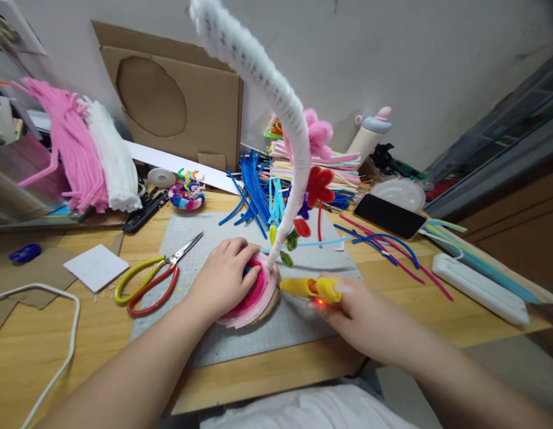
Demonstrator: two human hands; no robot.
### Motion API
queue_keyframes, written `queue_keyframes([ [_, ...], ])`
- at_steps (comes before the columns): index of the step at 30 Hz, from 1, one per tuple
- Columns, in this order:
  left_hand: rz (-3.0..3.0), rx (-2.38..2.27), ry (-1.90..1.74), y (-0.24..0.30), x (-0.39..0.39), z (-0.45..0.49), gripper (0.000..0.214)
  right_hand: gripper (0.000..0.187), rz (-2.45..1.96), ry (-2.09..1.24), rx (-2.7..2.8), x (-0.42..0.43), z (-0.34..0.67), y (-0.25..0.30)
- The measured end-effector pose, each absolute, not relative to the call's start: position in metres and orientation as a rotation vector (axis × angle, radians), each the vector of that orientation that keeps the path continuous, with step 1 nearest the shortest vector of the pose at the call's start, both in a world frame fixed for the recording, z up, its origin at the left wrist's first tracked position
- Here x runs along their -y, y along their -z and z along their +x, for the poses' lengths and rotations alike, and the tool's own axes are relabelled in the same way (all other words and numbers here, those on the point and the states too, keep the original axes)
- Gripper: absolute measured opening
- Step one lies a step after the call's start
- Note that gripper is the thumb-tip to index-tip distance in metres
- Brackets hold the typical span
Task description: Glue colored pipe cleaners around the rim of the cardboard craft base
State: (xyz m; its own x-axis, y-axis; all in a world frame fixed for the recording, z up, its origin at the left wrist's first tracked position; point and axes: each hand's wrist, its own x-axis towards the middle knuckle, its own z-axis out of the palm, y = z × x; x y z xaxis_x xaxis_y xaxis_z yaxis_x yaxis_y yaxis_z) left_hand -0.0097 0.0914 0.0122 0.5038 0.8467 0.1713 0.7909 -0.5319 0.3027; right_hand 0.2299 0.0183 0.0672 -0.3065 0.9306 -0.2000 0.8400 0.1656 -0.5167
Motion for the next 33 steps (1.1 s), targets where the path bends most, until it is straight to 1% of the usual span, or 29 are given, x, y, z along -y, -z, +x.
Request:
queue_keyframes([
  [4,2.563,-1.398,-0.460,-0.013,-0.092,-0.010,0.034,0.006,-1.901,-0.510,2.550,-0.019,0.216,-0.087],
  [5,2.564,-1.394,-0.462,-0.013,-0.092,-0.010,0.034,0.006,-1.924,-0.423,2.590,-0.019,0.215,-0.088],
  [7,2.562,-1.389,-0.465,-0.013,-0.092,-0.010,0.034,0.007,-1.961,-0.344,2.538,-0.021,0.221,-0.085],
  [8,2.561,-1.389,-0.468,-0.013,-0.092,-0.010,0.034,0.005,-1.957,-0.373,2.445,-0.023,0.229,-0.080],
  [9,2.559,-1.390,-0.471,-0.013,-0.092,-0.010,0.034,0.009,-1.949,-0.450,2.315,-0.027,0.238,-0.074],
  [10,2.557,-1.391,-0.475,-0.013,-0.092,-0.010,0.034,0.017,-1.907,-0.578,2.168,-0.031,0.250,-0.067],
  [13,2.555,-1.396,-0.478,-0.013,-0.091,-0.010,0.035,0.038,-1.904,-1.170,1.634,-0.041,0.287,-0.042],
  [14,2.555,-1.397,-0.476,-0.013,-0.091,-0.010,0.035,0.041,-1.824,-1.302,1.484,-0.043,0.298,-0.034],
  [16,2.554,-1.400,-0.473,-0.013,-0.091,-0.010,0.035,0.045,-1.748,-1.366,1.369,-0.044,0.315,-0.022],
  [18,2.552,-1.402,-0.472,-0.013,-0.091,-0.010,0.035,0.048,-1.888,-1.151,1.422,-0.044,0.326,-0.015],
  [21,2.550,-1.402,-0.475,-0.012,-0.091,-0.010,0.035,0.049,-2.233,-0.573,1.531,-0.047,0.334,-0.017],
  [23,2.549,-1.400,-0.479,-0.012,-0.091,-0.010,0.034,0.048,-2.299,-0.311,1.527,-0.052,0.334,-0.023],
  [25,2.548,-1.401,-0.485,-0.012,-0.091,-0.010,0.034,0.041,-2.190,-0.154,1.573,-0.058,0.326,-0.030],
  [29,2.555,-1.402,-0.496,-0.012,-0.091,-0.010,0.035,0.024,-1.607,0.190,2.068,-0.070,0.292,-0.040],
  [31,2.563,-1.400,-0.502,-0.011,-0.091,-0.010,0.035,0.024,-1.436,0.274,2.292,-0.076,0.269,-0.042],
  [33,2.574,-1.395,-0.508,-0.011,-0.091,-0.010,0.036,0.028,-1.401,0.271,2.456,-0.082,0.249,-0.043],
])
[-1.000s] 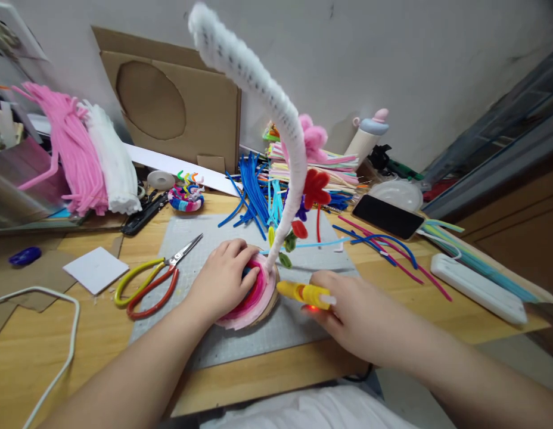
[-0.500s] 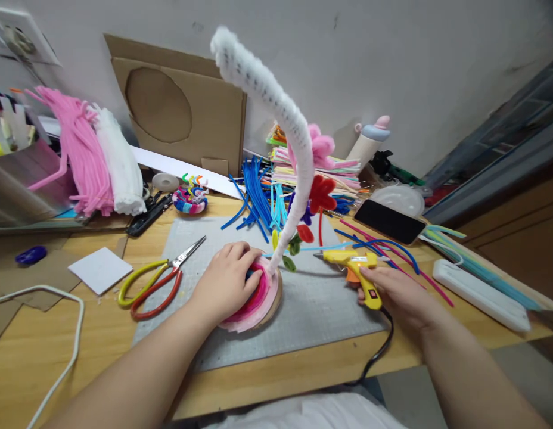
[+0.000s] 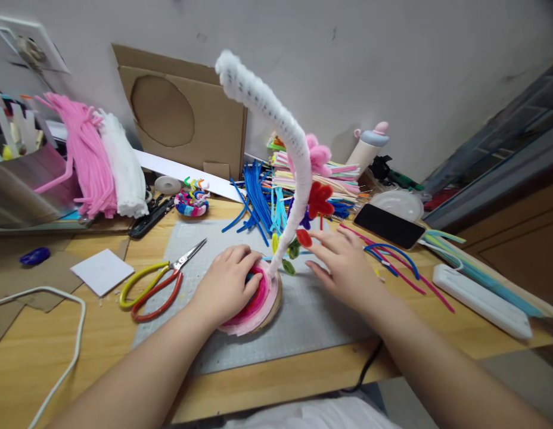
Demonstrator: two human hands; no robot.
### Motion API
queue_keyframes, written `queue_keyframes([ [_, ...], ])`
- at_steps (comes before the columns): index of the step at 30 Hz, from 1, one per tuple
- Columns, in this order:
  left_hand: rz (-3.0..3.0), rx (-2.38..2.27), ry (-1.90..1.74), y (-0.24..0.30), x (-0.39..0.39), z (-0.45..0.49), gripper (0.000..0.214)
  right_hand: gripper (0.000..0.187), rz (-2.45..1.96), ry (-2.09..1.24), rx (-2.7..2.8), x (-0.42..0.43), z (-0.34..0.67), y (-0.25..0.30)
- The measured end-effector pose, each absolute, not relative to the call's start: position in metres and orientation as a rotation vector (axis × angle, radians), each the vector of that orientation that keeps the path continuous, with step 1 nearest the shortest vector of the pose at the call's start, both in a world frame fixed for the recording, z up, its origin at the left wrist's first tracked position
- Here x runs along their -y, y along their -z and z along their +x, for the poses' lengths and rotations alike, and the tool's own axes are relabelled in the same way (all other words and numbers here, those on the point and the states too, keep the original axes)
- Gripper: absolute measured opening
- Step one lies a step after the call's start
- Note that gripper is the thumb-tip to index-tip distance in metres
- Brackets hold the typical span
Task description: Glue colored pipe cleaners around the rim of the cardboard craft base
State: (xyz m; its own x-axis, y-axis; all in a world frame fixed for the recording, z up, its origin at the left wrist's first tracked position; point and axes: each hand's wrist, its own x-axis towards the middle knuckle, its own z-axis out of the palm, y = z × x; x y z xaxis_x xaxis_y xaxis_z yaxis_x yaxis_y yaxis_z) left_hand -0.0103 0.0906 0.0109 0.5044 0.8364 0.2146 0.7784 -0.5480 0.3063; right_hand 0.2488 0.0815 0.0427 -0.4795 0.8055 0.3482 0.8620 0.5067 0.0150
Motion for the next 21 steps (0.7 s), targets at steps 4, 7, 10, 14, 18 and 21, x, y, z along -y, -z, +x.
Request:
queue_keyframes([
  [4,2.593,-1.408,-0.519,-0.010,-0.089,-0.010,0.036,0.040,-1.462,0.135,2.690,-0.086,0.224,-0.041],
  [7,2.598,-1.426,-0.519,-0.009,-0.088,-0.010,0.035,0.047,-1.568,0.045,2.736,-0.080,0.221,-0.038],
  [10,2.601,-1.421,-0.514,-0.008,-0.088,-0.010,0.036,0.049,-1.650,-0.010,2.760,-0.069,0.221,-0.034],
  [14,2.602,-1.387,-0.511,-0.008,-0.089,-0.010,0.037,0.050,-1.692,-0.093,2.779,-0.056,0.216,-0.028],
  [18,2.626,-1.327,-0.497,-0.012,-0.090,-0.010,0.031,0.043,-1.719,-0.216,2.679,-0.048,0.210,-0.024],
  [21,2.638,-1.335,-0.491,-0.013,-0.089,-0.009,0.028,0.037,-1.719,-0.301,2.616,-0.044,0.207,-0.024],
])
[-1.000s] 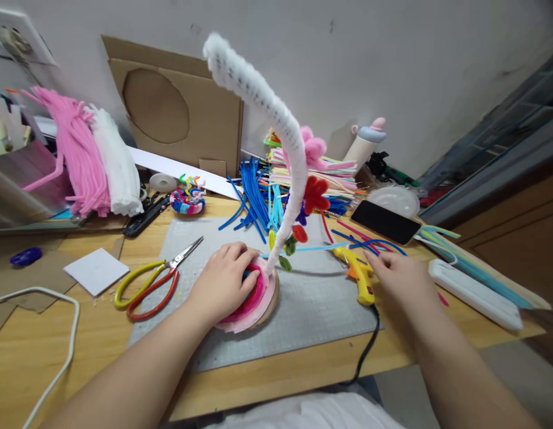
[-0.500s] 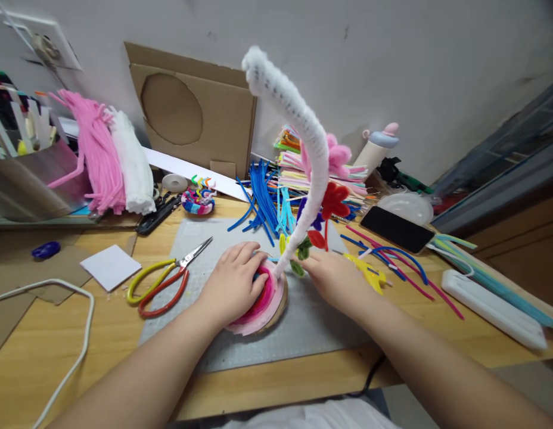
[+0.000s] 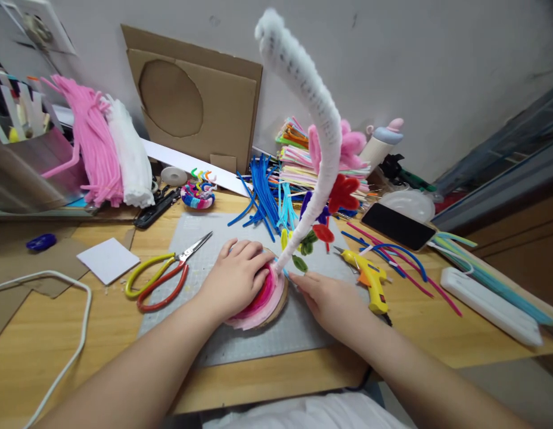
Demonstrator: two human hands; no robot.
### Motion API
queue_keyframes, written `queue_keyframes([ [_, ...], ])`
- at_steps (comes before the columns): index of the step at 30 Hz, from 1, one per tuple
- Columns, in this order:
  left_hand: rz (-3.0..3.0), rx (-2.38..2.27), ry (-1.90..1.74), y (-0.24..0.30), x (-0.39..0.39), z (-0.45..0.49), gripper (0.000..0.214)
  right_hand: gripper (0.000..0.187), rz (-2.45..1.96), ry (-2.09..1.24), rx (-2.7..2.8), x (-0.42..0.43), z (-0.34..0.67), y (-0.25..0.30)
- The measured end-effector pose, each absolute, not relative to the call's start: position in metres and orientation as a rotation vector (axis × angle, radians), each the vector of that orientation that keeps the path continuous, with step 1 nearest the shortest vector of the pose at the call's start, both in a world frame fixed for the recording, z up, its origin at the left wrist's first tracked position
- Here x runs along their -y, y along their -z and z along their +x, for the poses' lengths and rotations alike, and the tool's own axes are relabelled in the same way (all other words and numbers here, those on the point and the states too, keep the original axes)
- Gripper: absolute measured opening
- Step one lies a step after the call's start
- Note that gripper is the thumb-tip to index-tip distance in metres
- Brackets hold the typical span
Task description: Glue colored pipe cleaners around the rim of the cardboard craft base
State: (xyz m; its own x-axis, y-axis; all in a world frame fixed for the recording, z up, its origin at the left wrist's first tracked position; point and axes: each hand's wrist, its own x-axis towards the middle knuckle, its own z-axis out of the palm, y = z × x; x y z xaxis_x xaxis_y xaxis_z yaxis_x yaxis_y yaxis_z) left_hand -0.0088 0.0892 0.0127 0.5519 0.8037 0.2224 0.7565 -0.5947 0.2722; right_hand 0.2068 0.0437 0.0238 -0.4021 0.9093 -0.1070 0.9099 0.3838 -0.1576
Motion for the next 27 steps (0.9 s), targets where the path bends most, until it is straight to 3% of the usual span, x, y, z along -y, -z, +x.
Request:
queue_keyframes([
  [27,2.713,-1.359,-0.458,-0.007,-0.088,-0.008,0.029,0.024,1.677,0.255,-2.517,-0.026,0.189,-0.039],
])
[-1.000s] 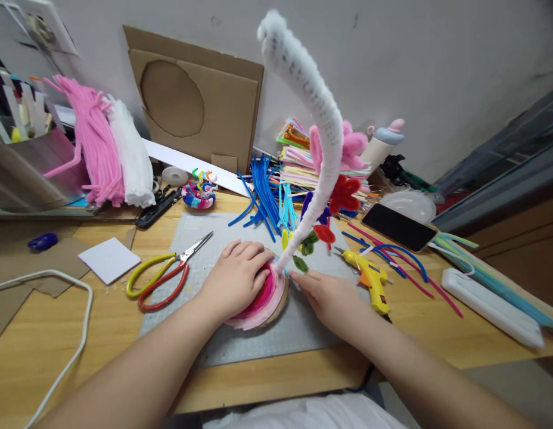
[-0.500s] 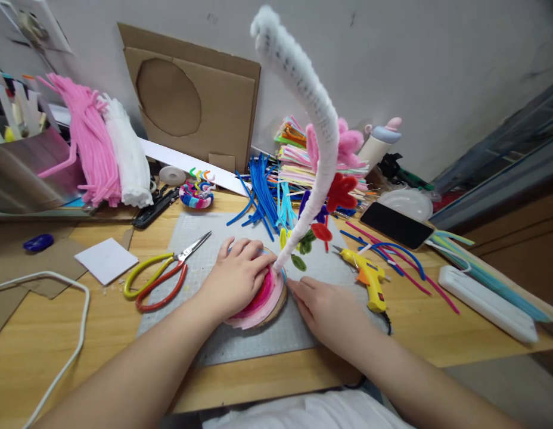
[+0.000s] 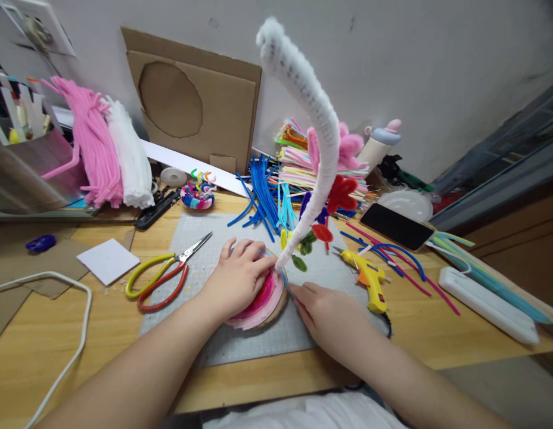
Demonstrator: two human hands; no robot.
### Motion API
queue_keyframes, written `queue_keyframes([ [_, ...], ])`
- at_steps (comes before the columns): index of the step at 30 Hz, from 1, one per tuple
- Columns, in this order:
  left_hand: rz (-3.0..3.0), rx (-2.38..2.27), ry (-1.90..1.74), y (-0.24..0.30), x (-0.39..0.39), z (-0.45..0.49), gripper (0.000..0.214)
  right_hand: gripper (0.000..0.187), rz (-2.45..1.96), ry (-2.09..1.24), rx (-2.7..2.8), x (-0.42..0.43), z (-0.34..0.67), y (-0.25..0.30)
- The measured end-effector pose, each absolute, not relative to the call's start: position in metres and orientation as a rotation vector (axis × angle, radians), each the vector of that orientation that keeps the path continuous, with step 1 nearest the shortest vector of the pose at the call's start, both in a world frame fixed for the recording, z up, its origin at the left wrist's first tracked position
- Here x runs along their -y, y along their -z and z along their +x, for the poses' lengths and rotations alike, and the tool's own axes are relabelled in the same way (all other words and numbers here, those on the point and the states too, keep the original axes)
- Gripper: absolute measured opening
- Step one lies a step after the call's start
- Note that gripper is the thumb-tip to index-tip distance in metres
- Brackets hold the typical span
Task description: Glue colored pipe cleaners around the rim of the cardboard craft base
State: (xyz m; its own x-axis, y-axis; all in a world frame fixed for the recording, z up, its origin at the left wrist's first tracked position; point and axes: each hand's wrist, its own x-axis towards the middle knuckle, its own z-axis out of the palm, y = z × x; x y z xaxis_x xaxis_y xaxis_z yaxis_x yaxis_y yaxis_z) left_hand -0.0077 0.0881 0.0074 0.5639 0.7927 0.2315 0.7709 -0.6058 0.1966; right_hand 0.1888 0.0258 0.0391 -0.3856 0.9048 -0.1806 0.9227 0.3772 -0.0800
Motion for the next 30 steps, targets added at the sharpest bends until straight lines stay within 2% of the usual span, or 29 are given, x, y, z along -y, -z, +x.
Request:
queue_keyframes([
  [11,2.728,-1.345,-0.449,-0.008,-0.088,-0.008,0.026,0.014,1.325,0.074,-2.634,-0.010,0.180,-0.035],
  [17,2.728,-1.357,-0.470,-0.007,-0.088,-0.008,0.027,0.008,1.353,-0.043,-2.880,-0.013,0.180,-0.033],
  [24,2.724,-1.359,-0.457,-0.006,-0.088,-0.007,0.028,0.009,1.549,0.132,-2.864,-0.008,0.188,-0.025],
  [30,2.725,-1.355,-0.440,-0.008,-0.087,-0.008,0.028,0.009,1.548,0.298,-2.825,-0.008,0.192,-0.025],
])
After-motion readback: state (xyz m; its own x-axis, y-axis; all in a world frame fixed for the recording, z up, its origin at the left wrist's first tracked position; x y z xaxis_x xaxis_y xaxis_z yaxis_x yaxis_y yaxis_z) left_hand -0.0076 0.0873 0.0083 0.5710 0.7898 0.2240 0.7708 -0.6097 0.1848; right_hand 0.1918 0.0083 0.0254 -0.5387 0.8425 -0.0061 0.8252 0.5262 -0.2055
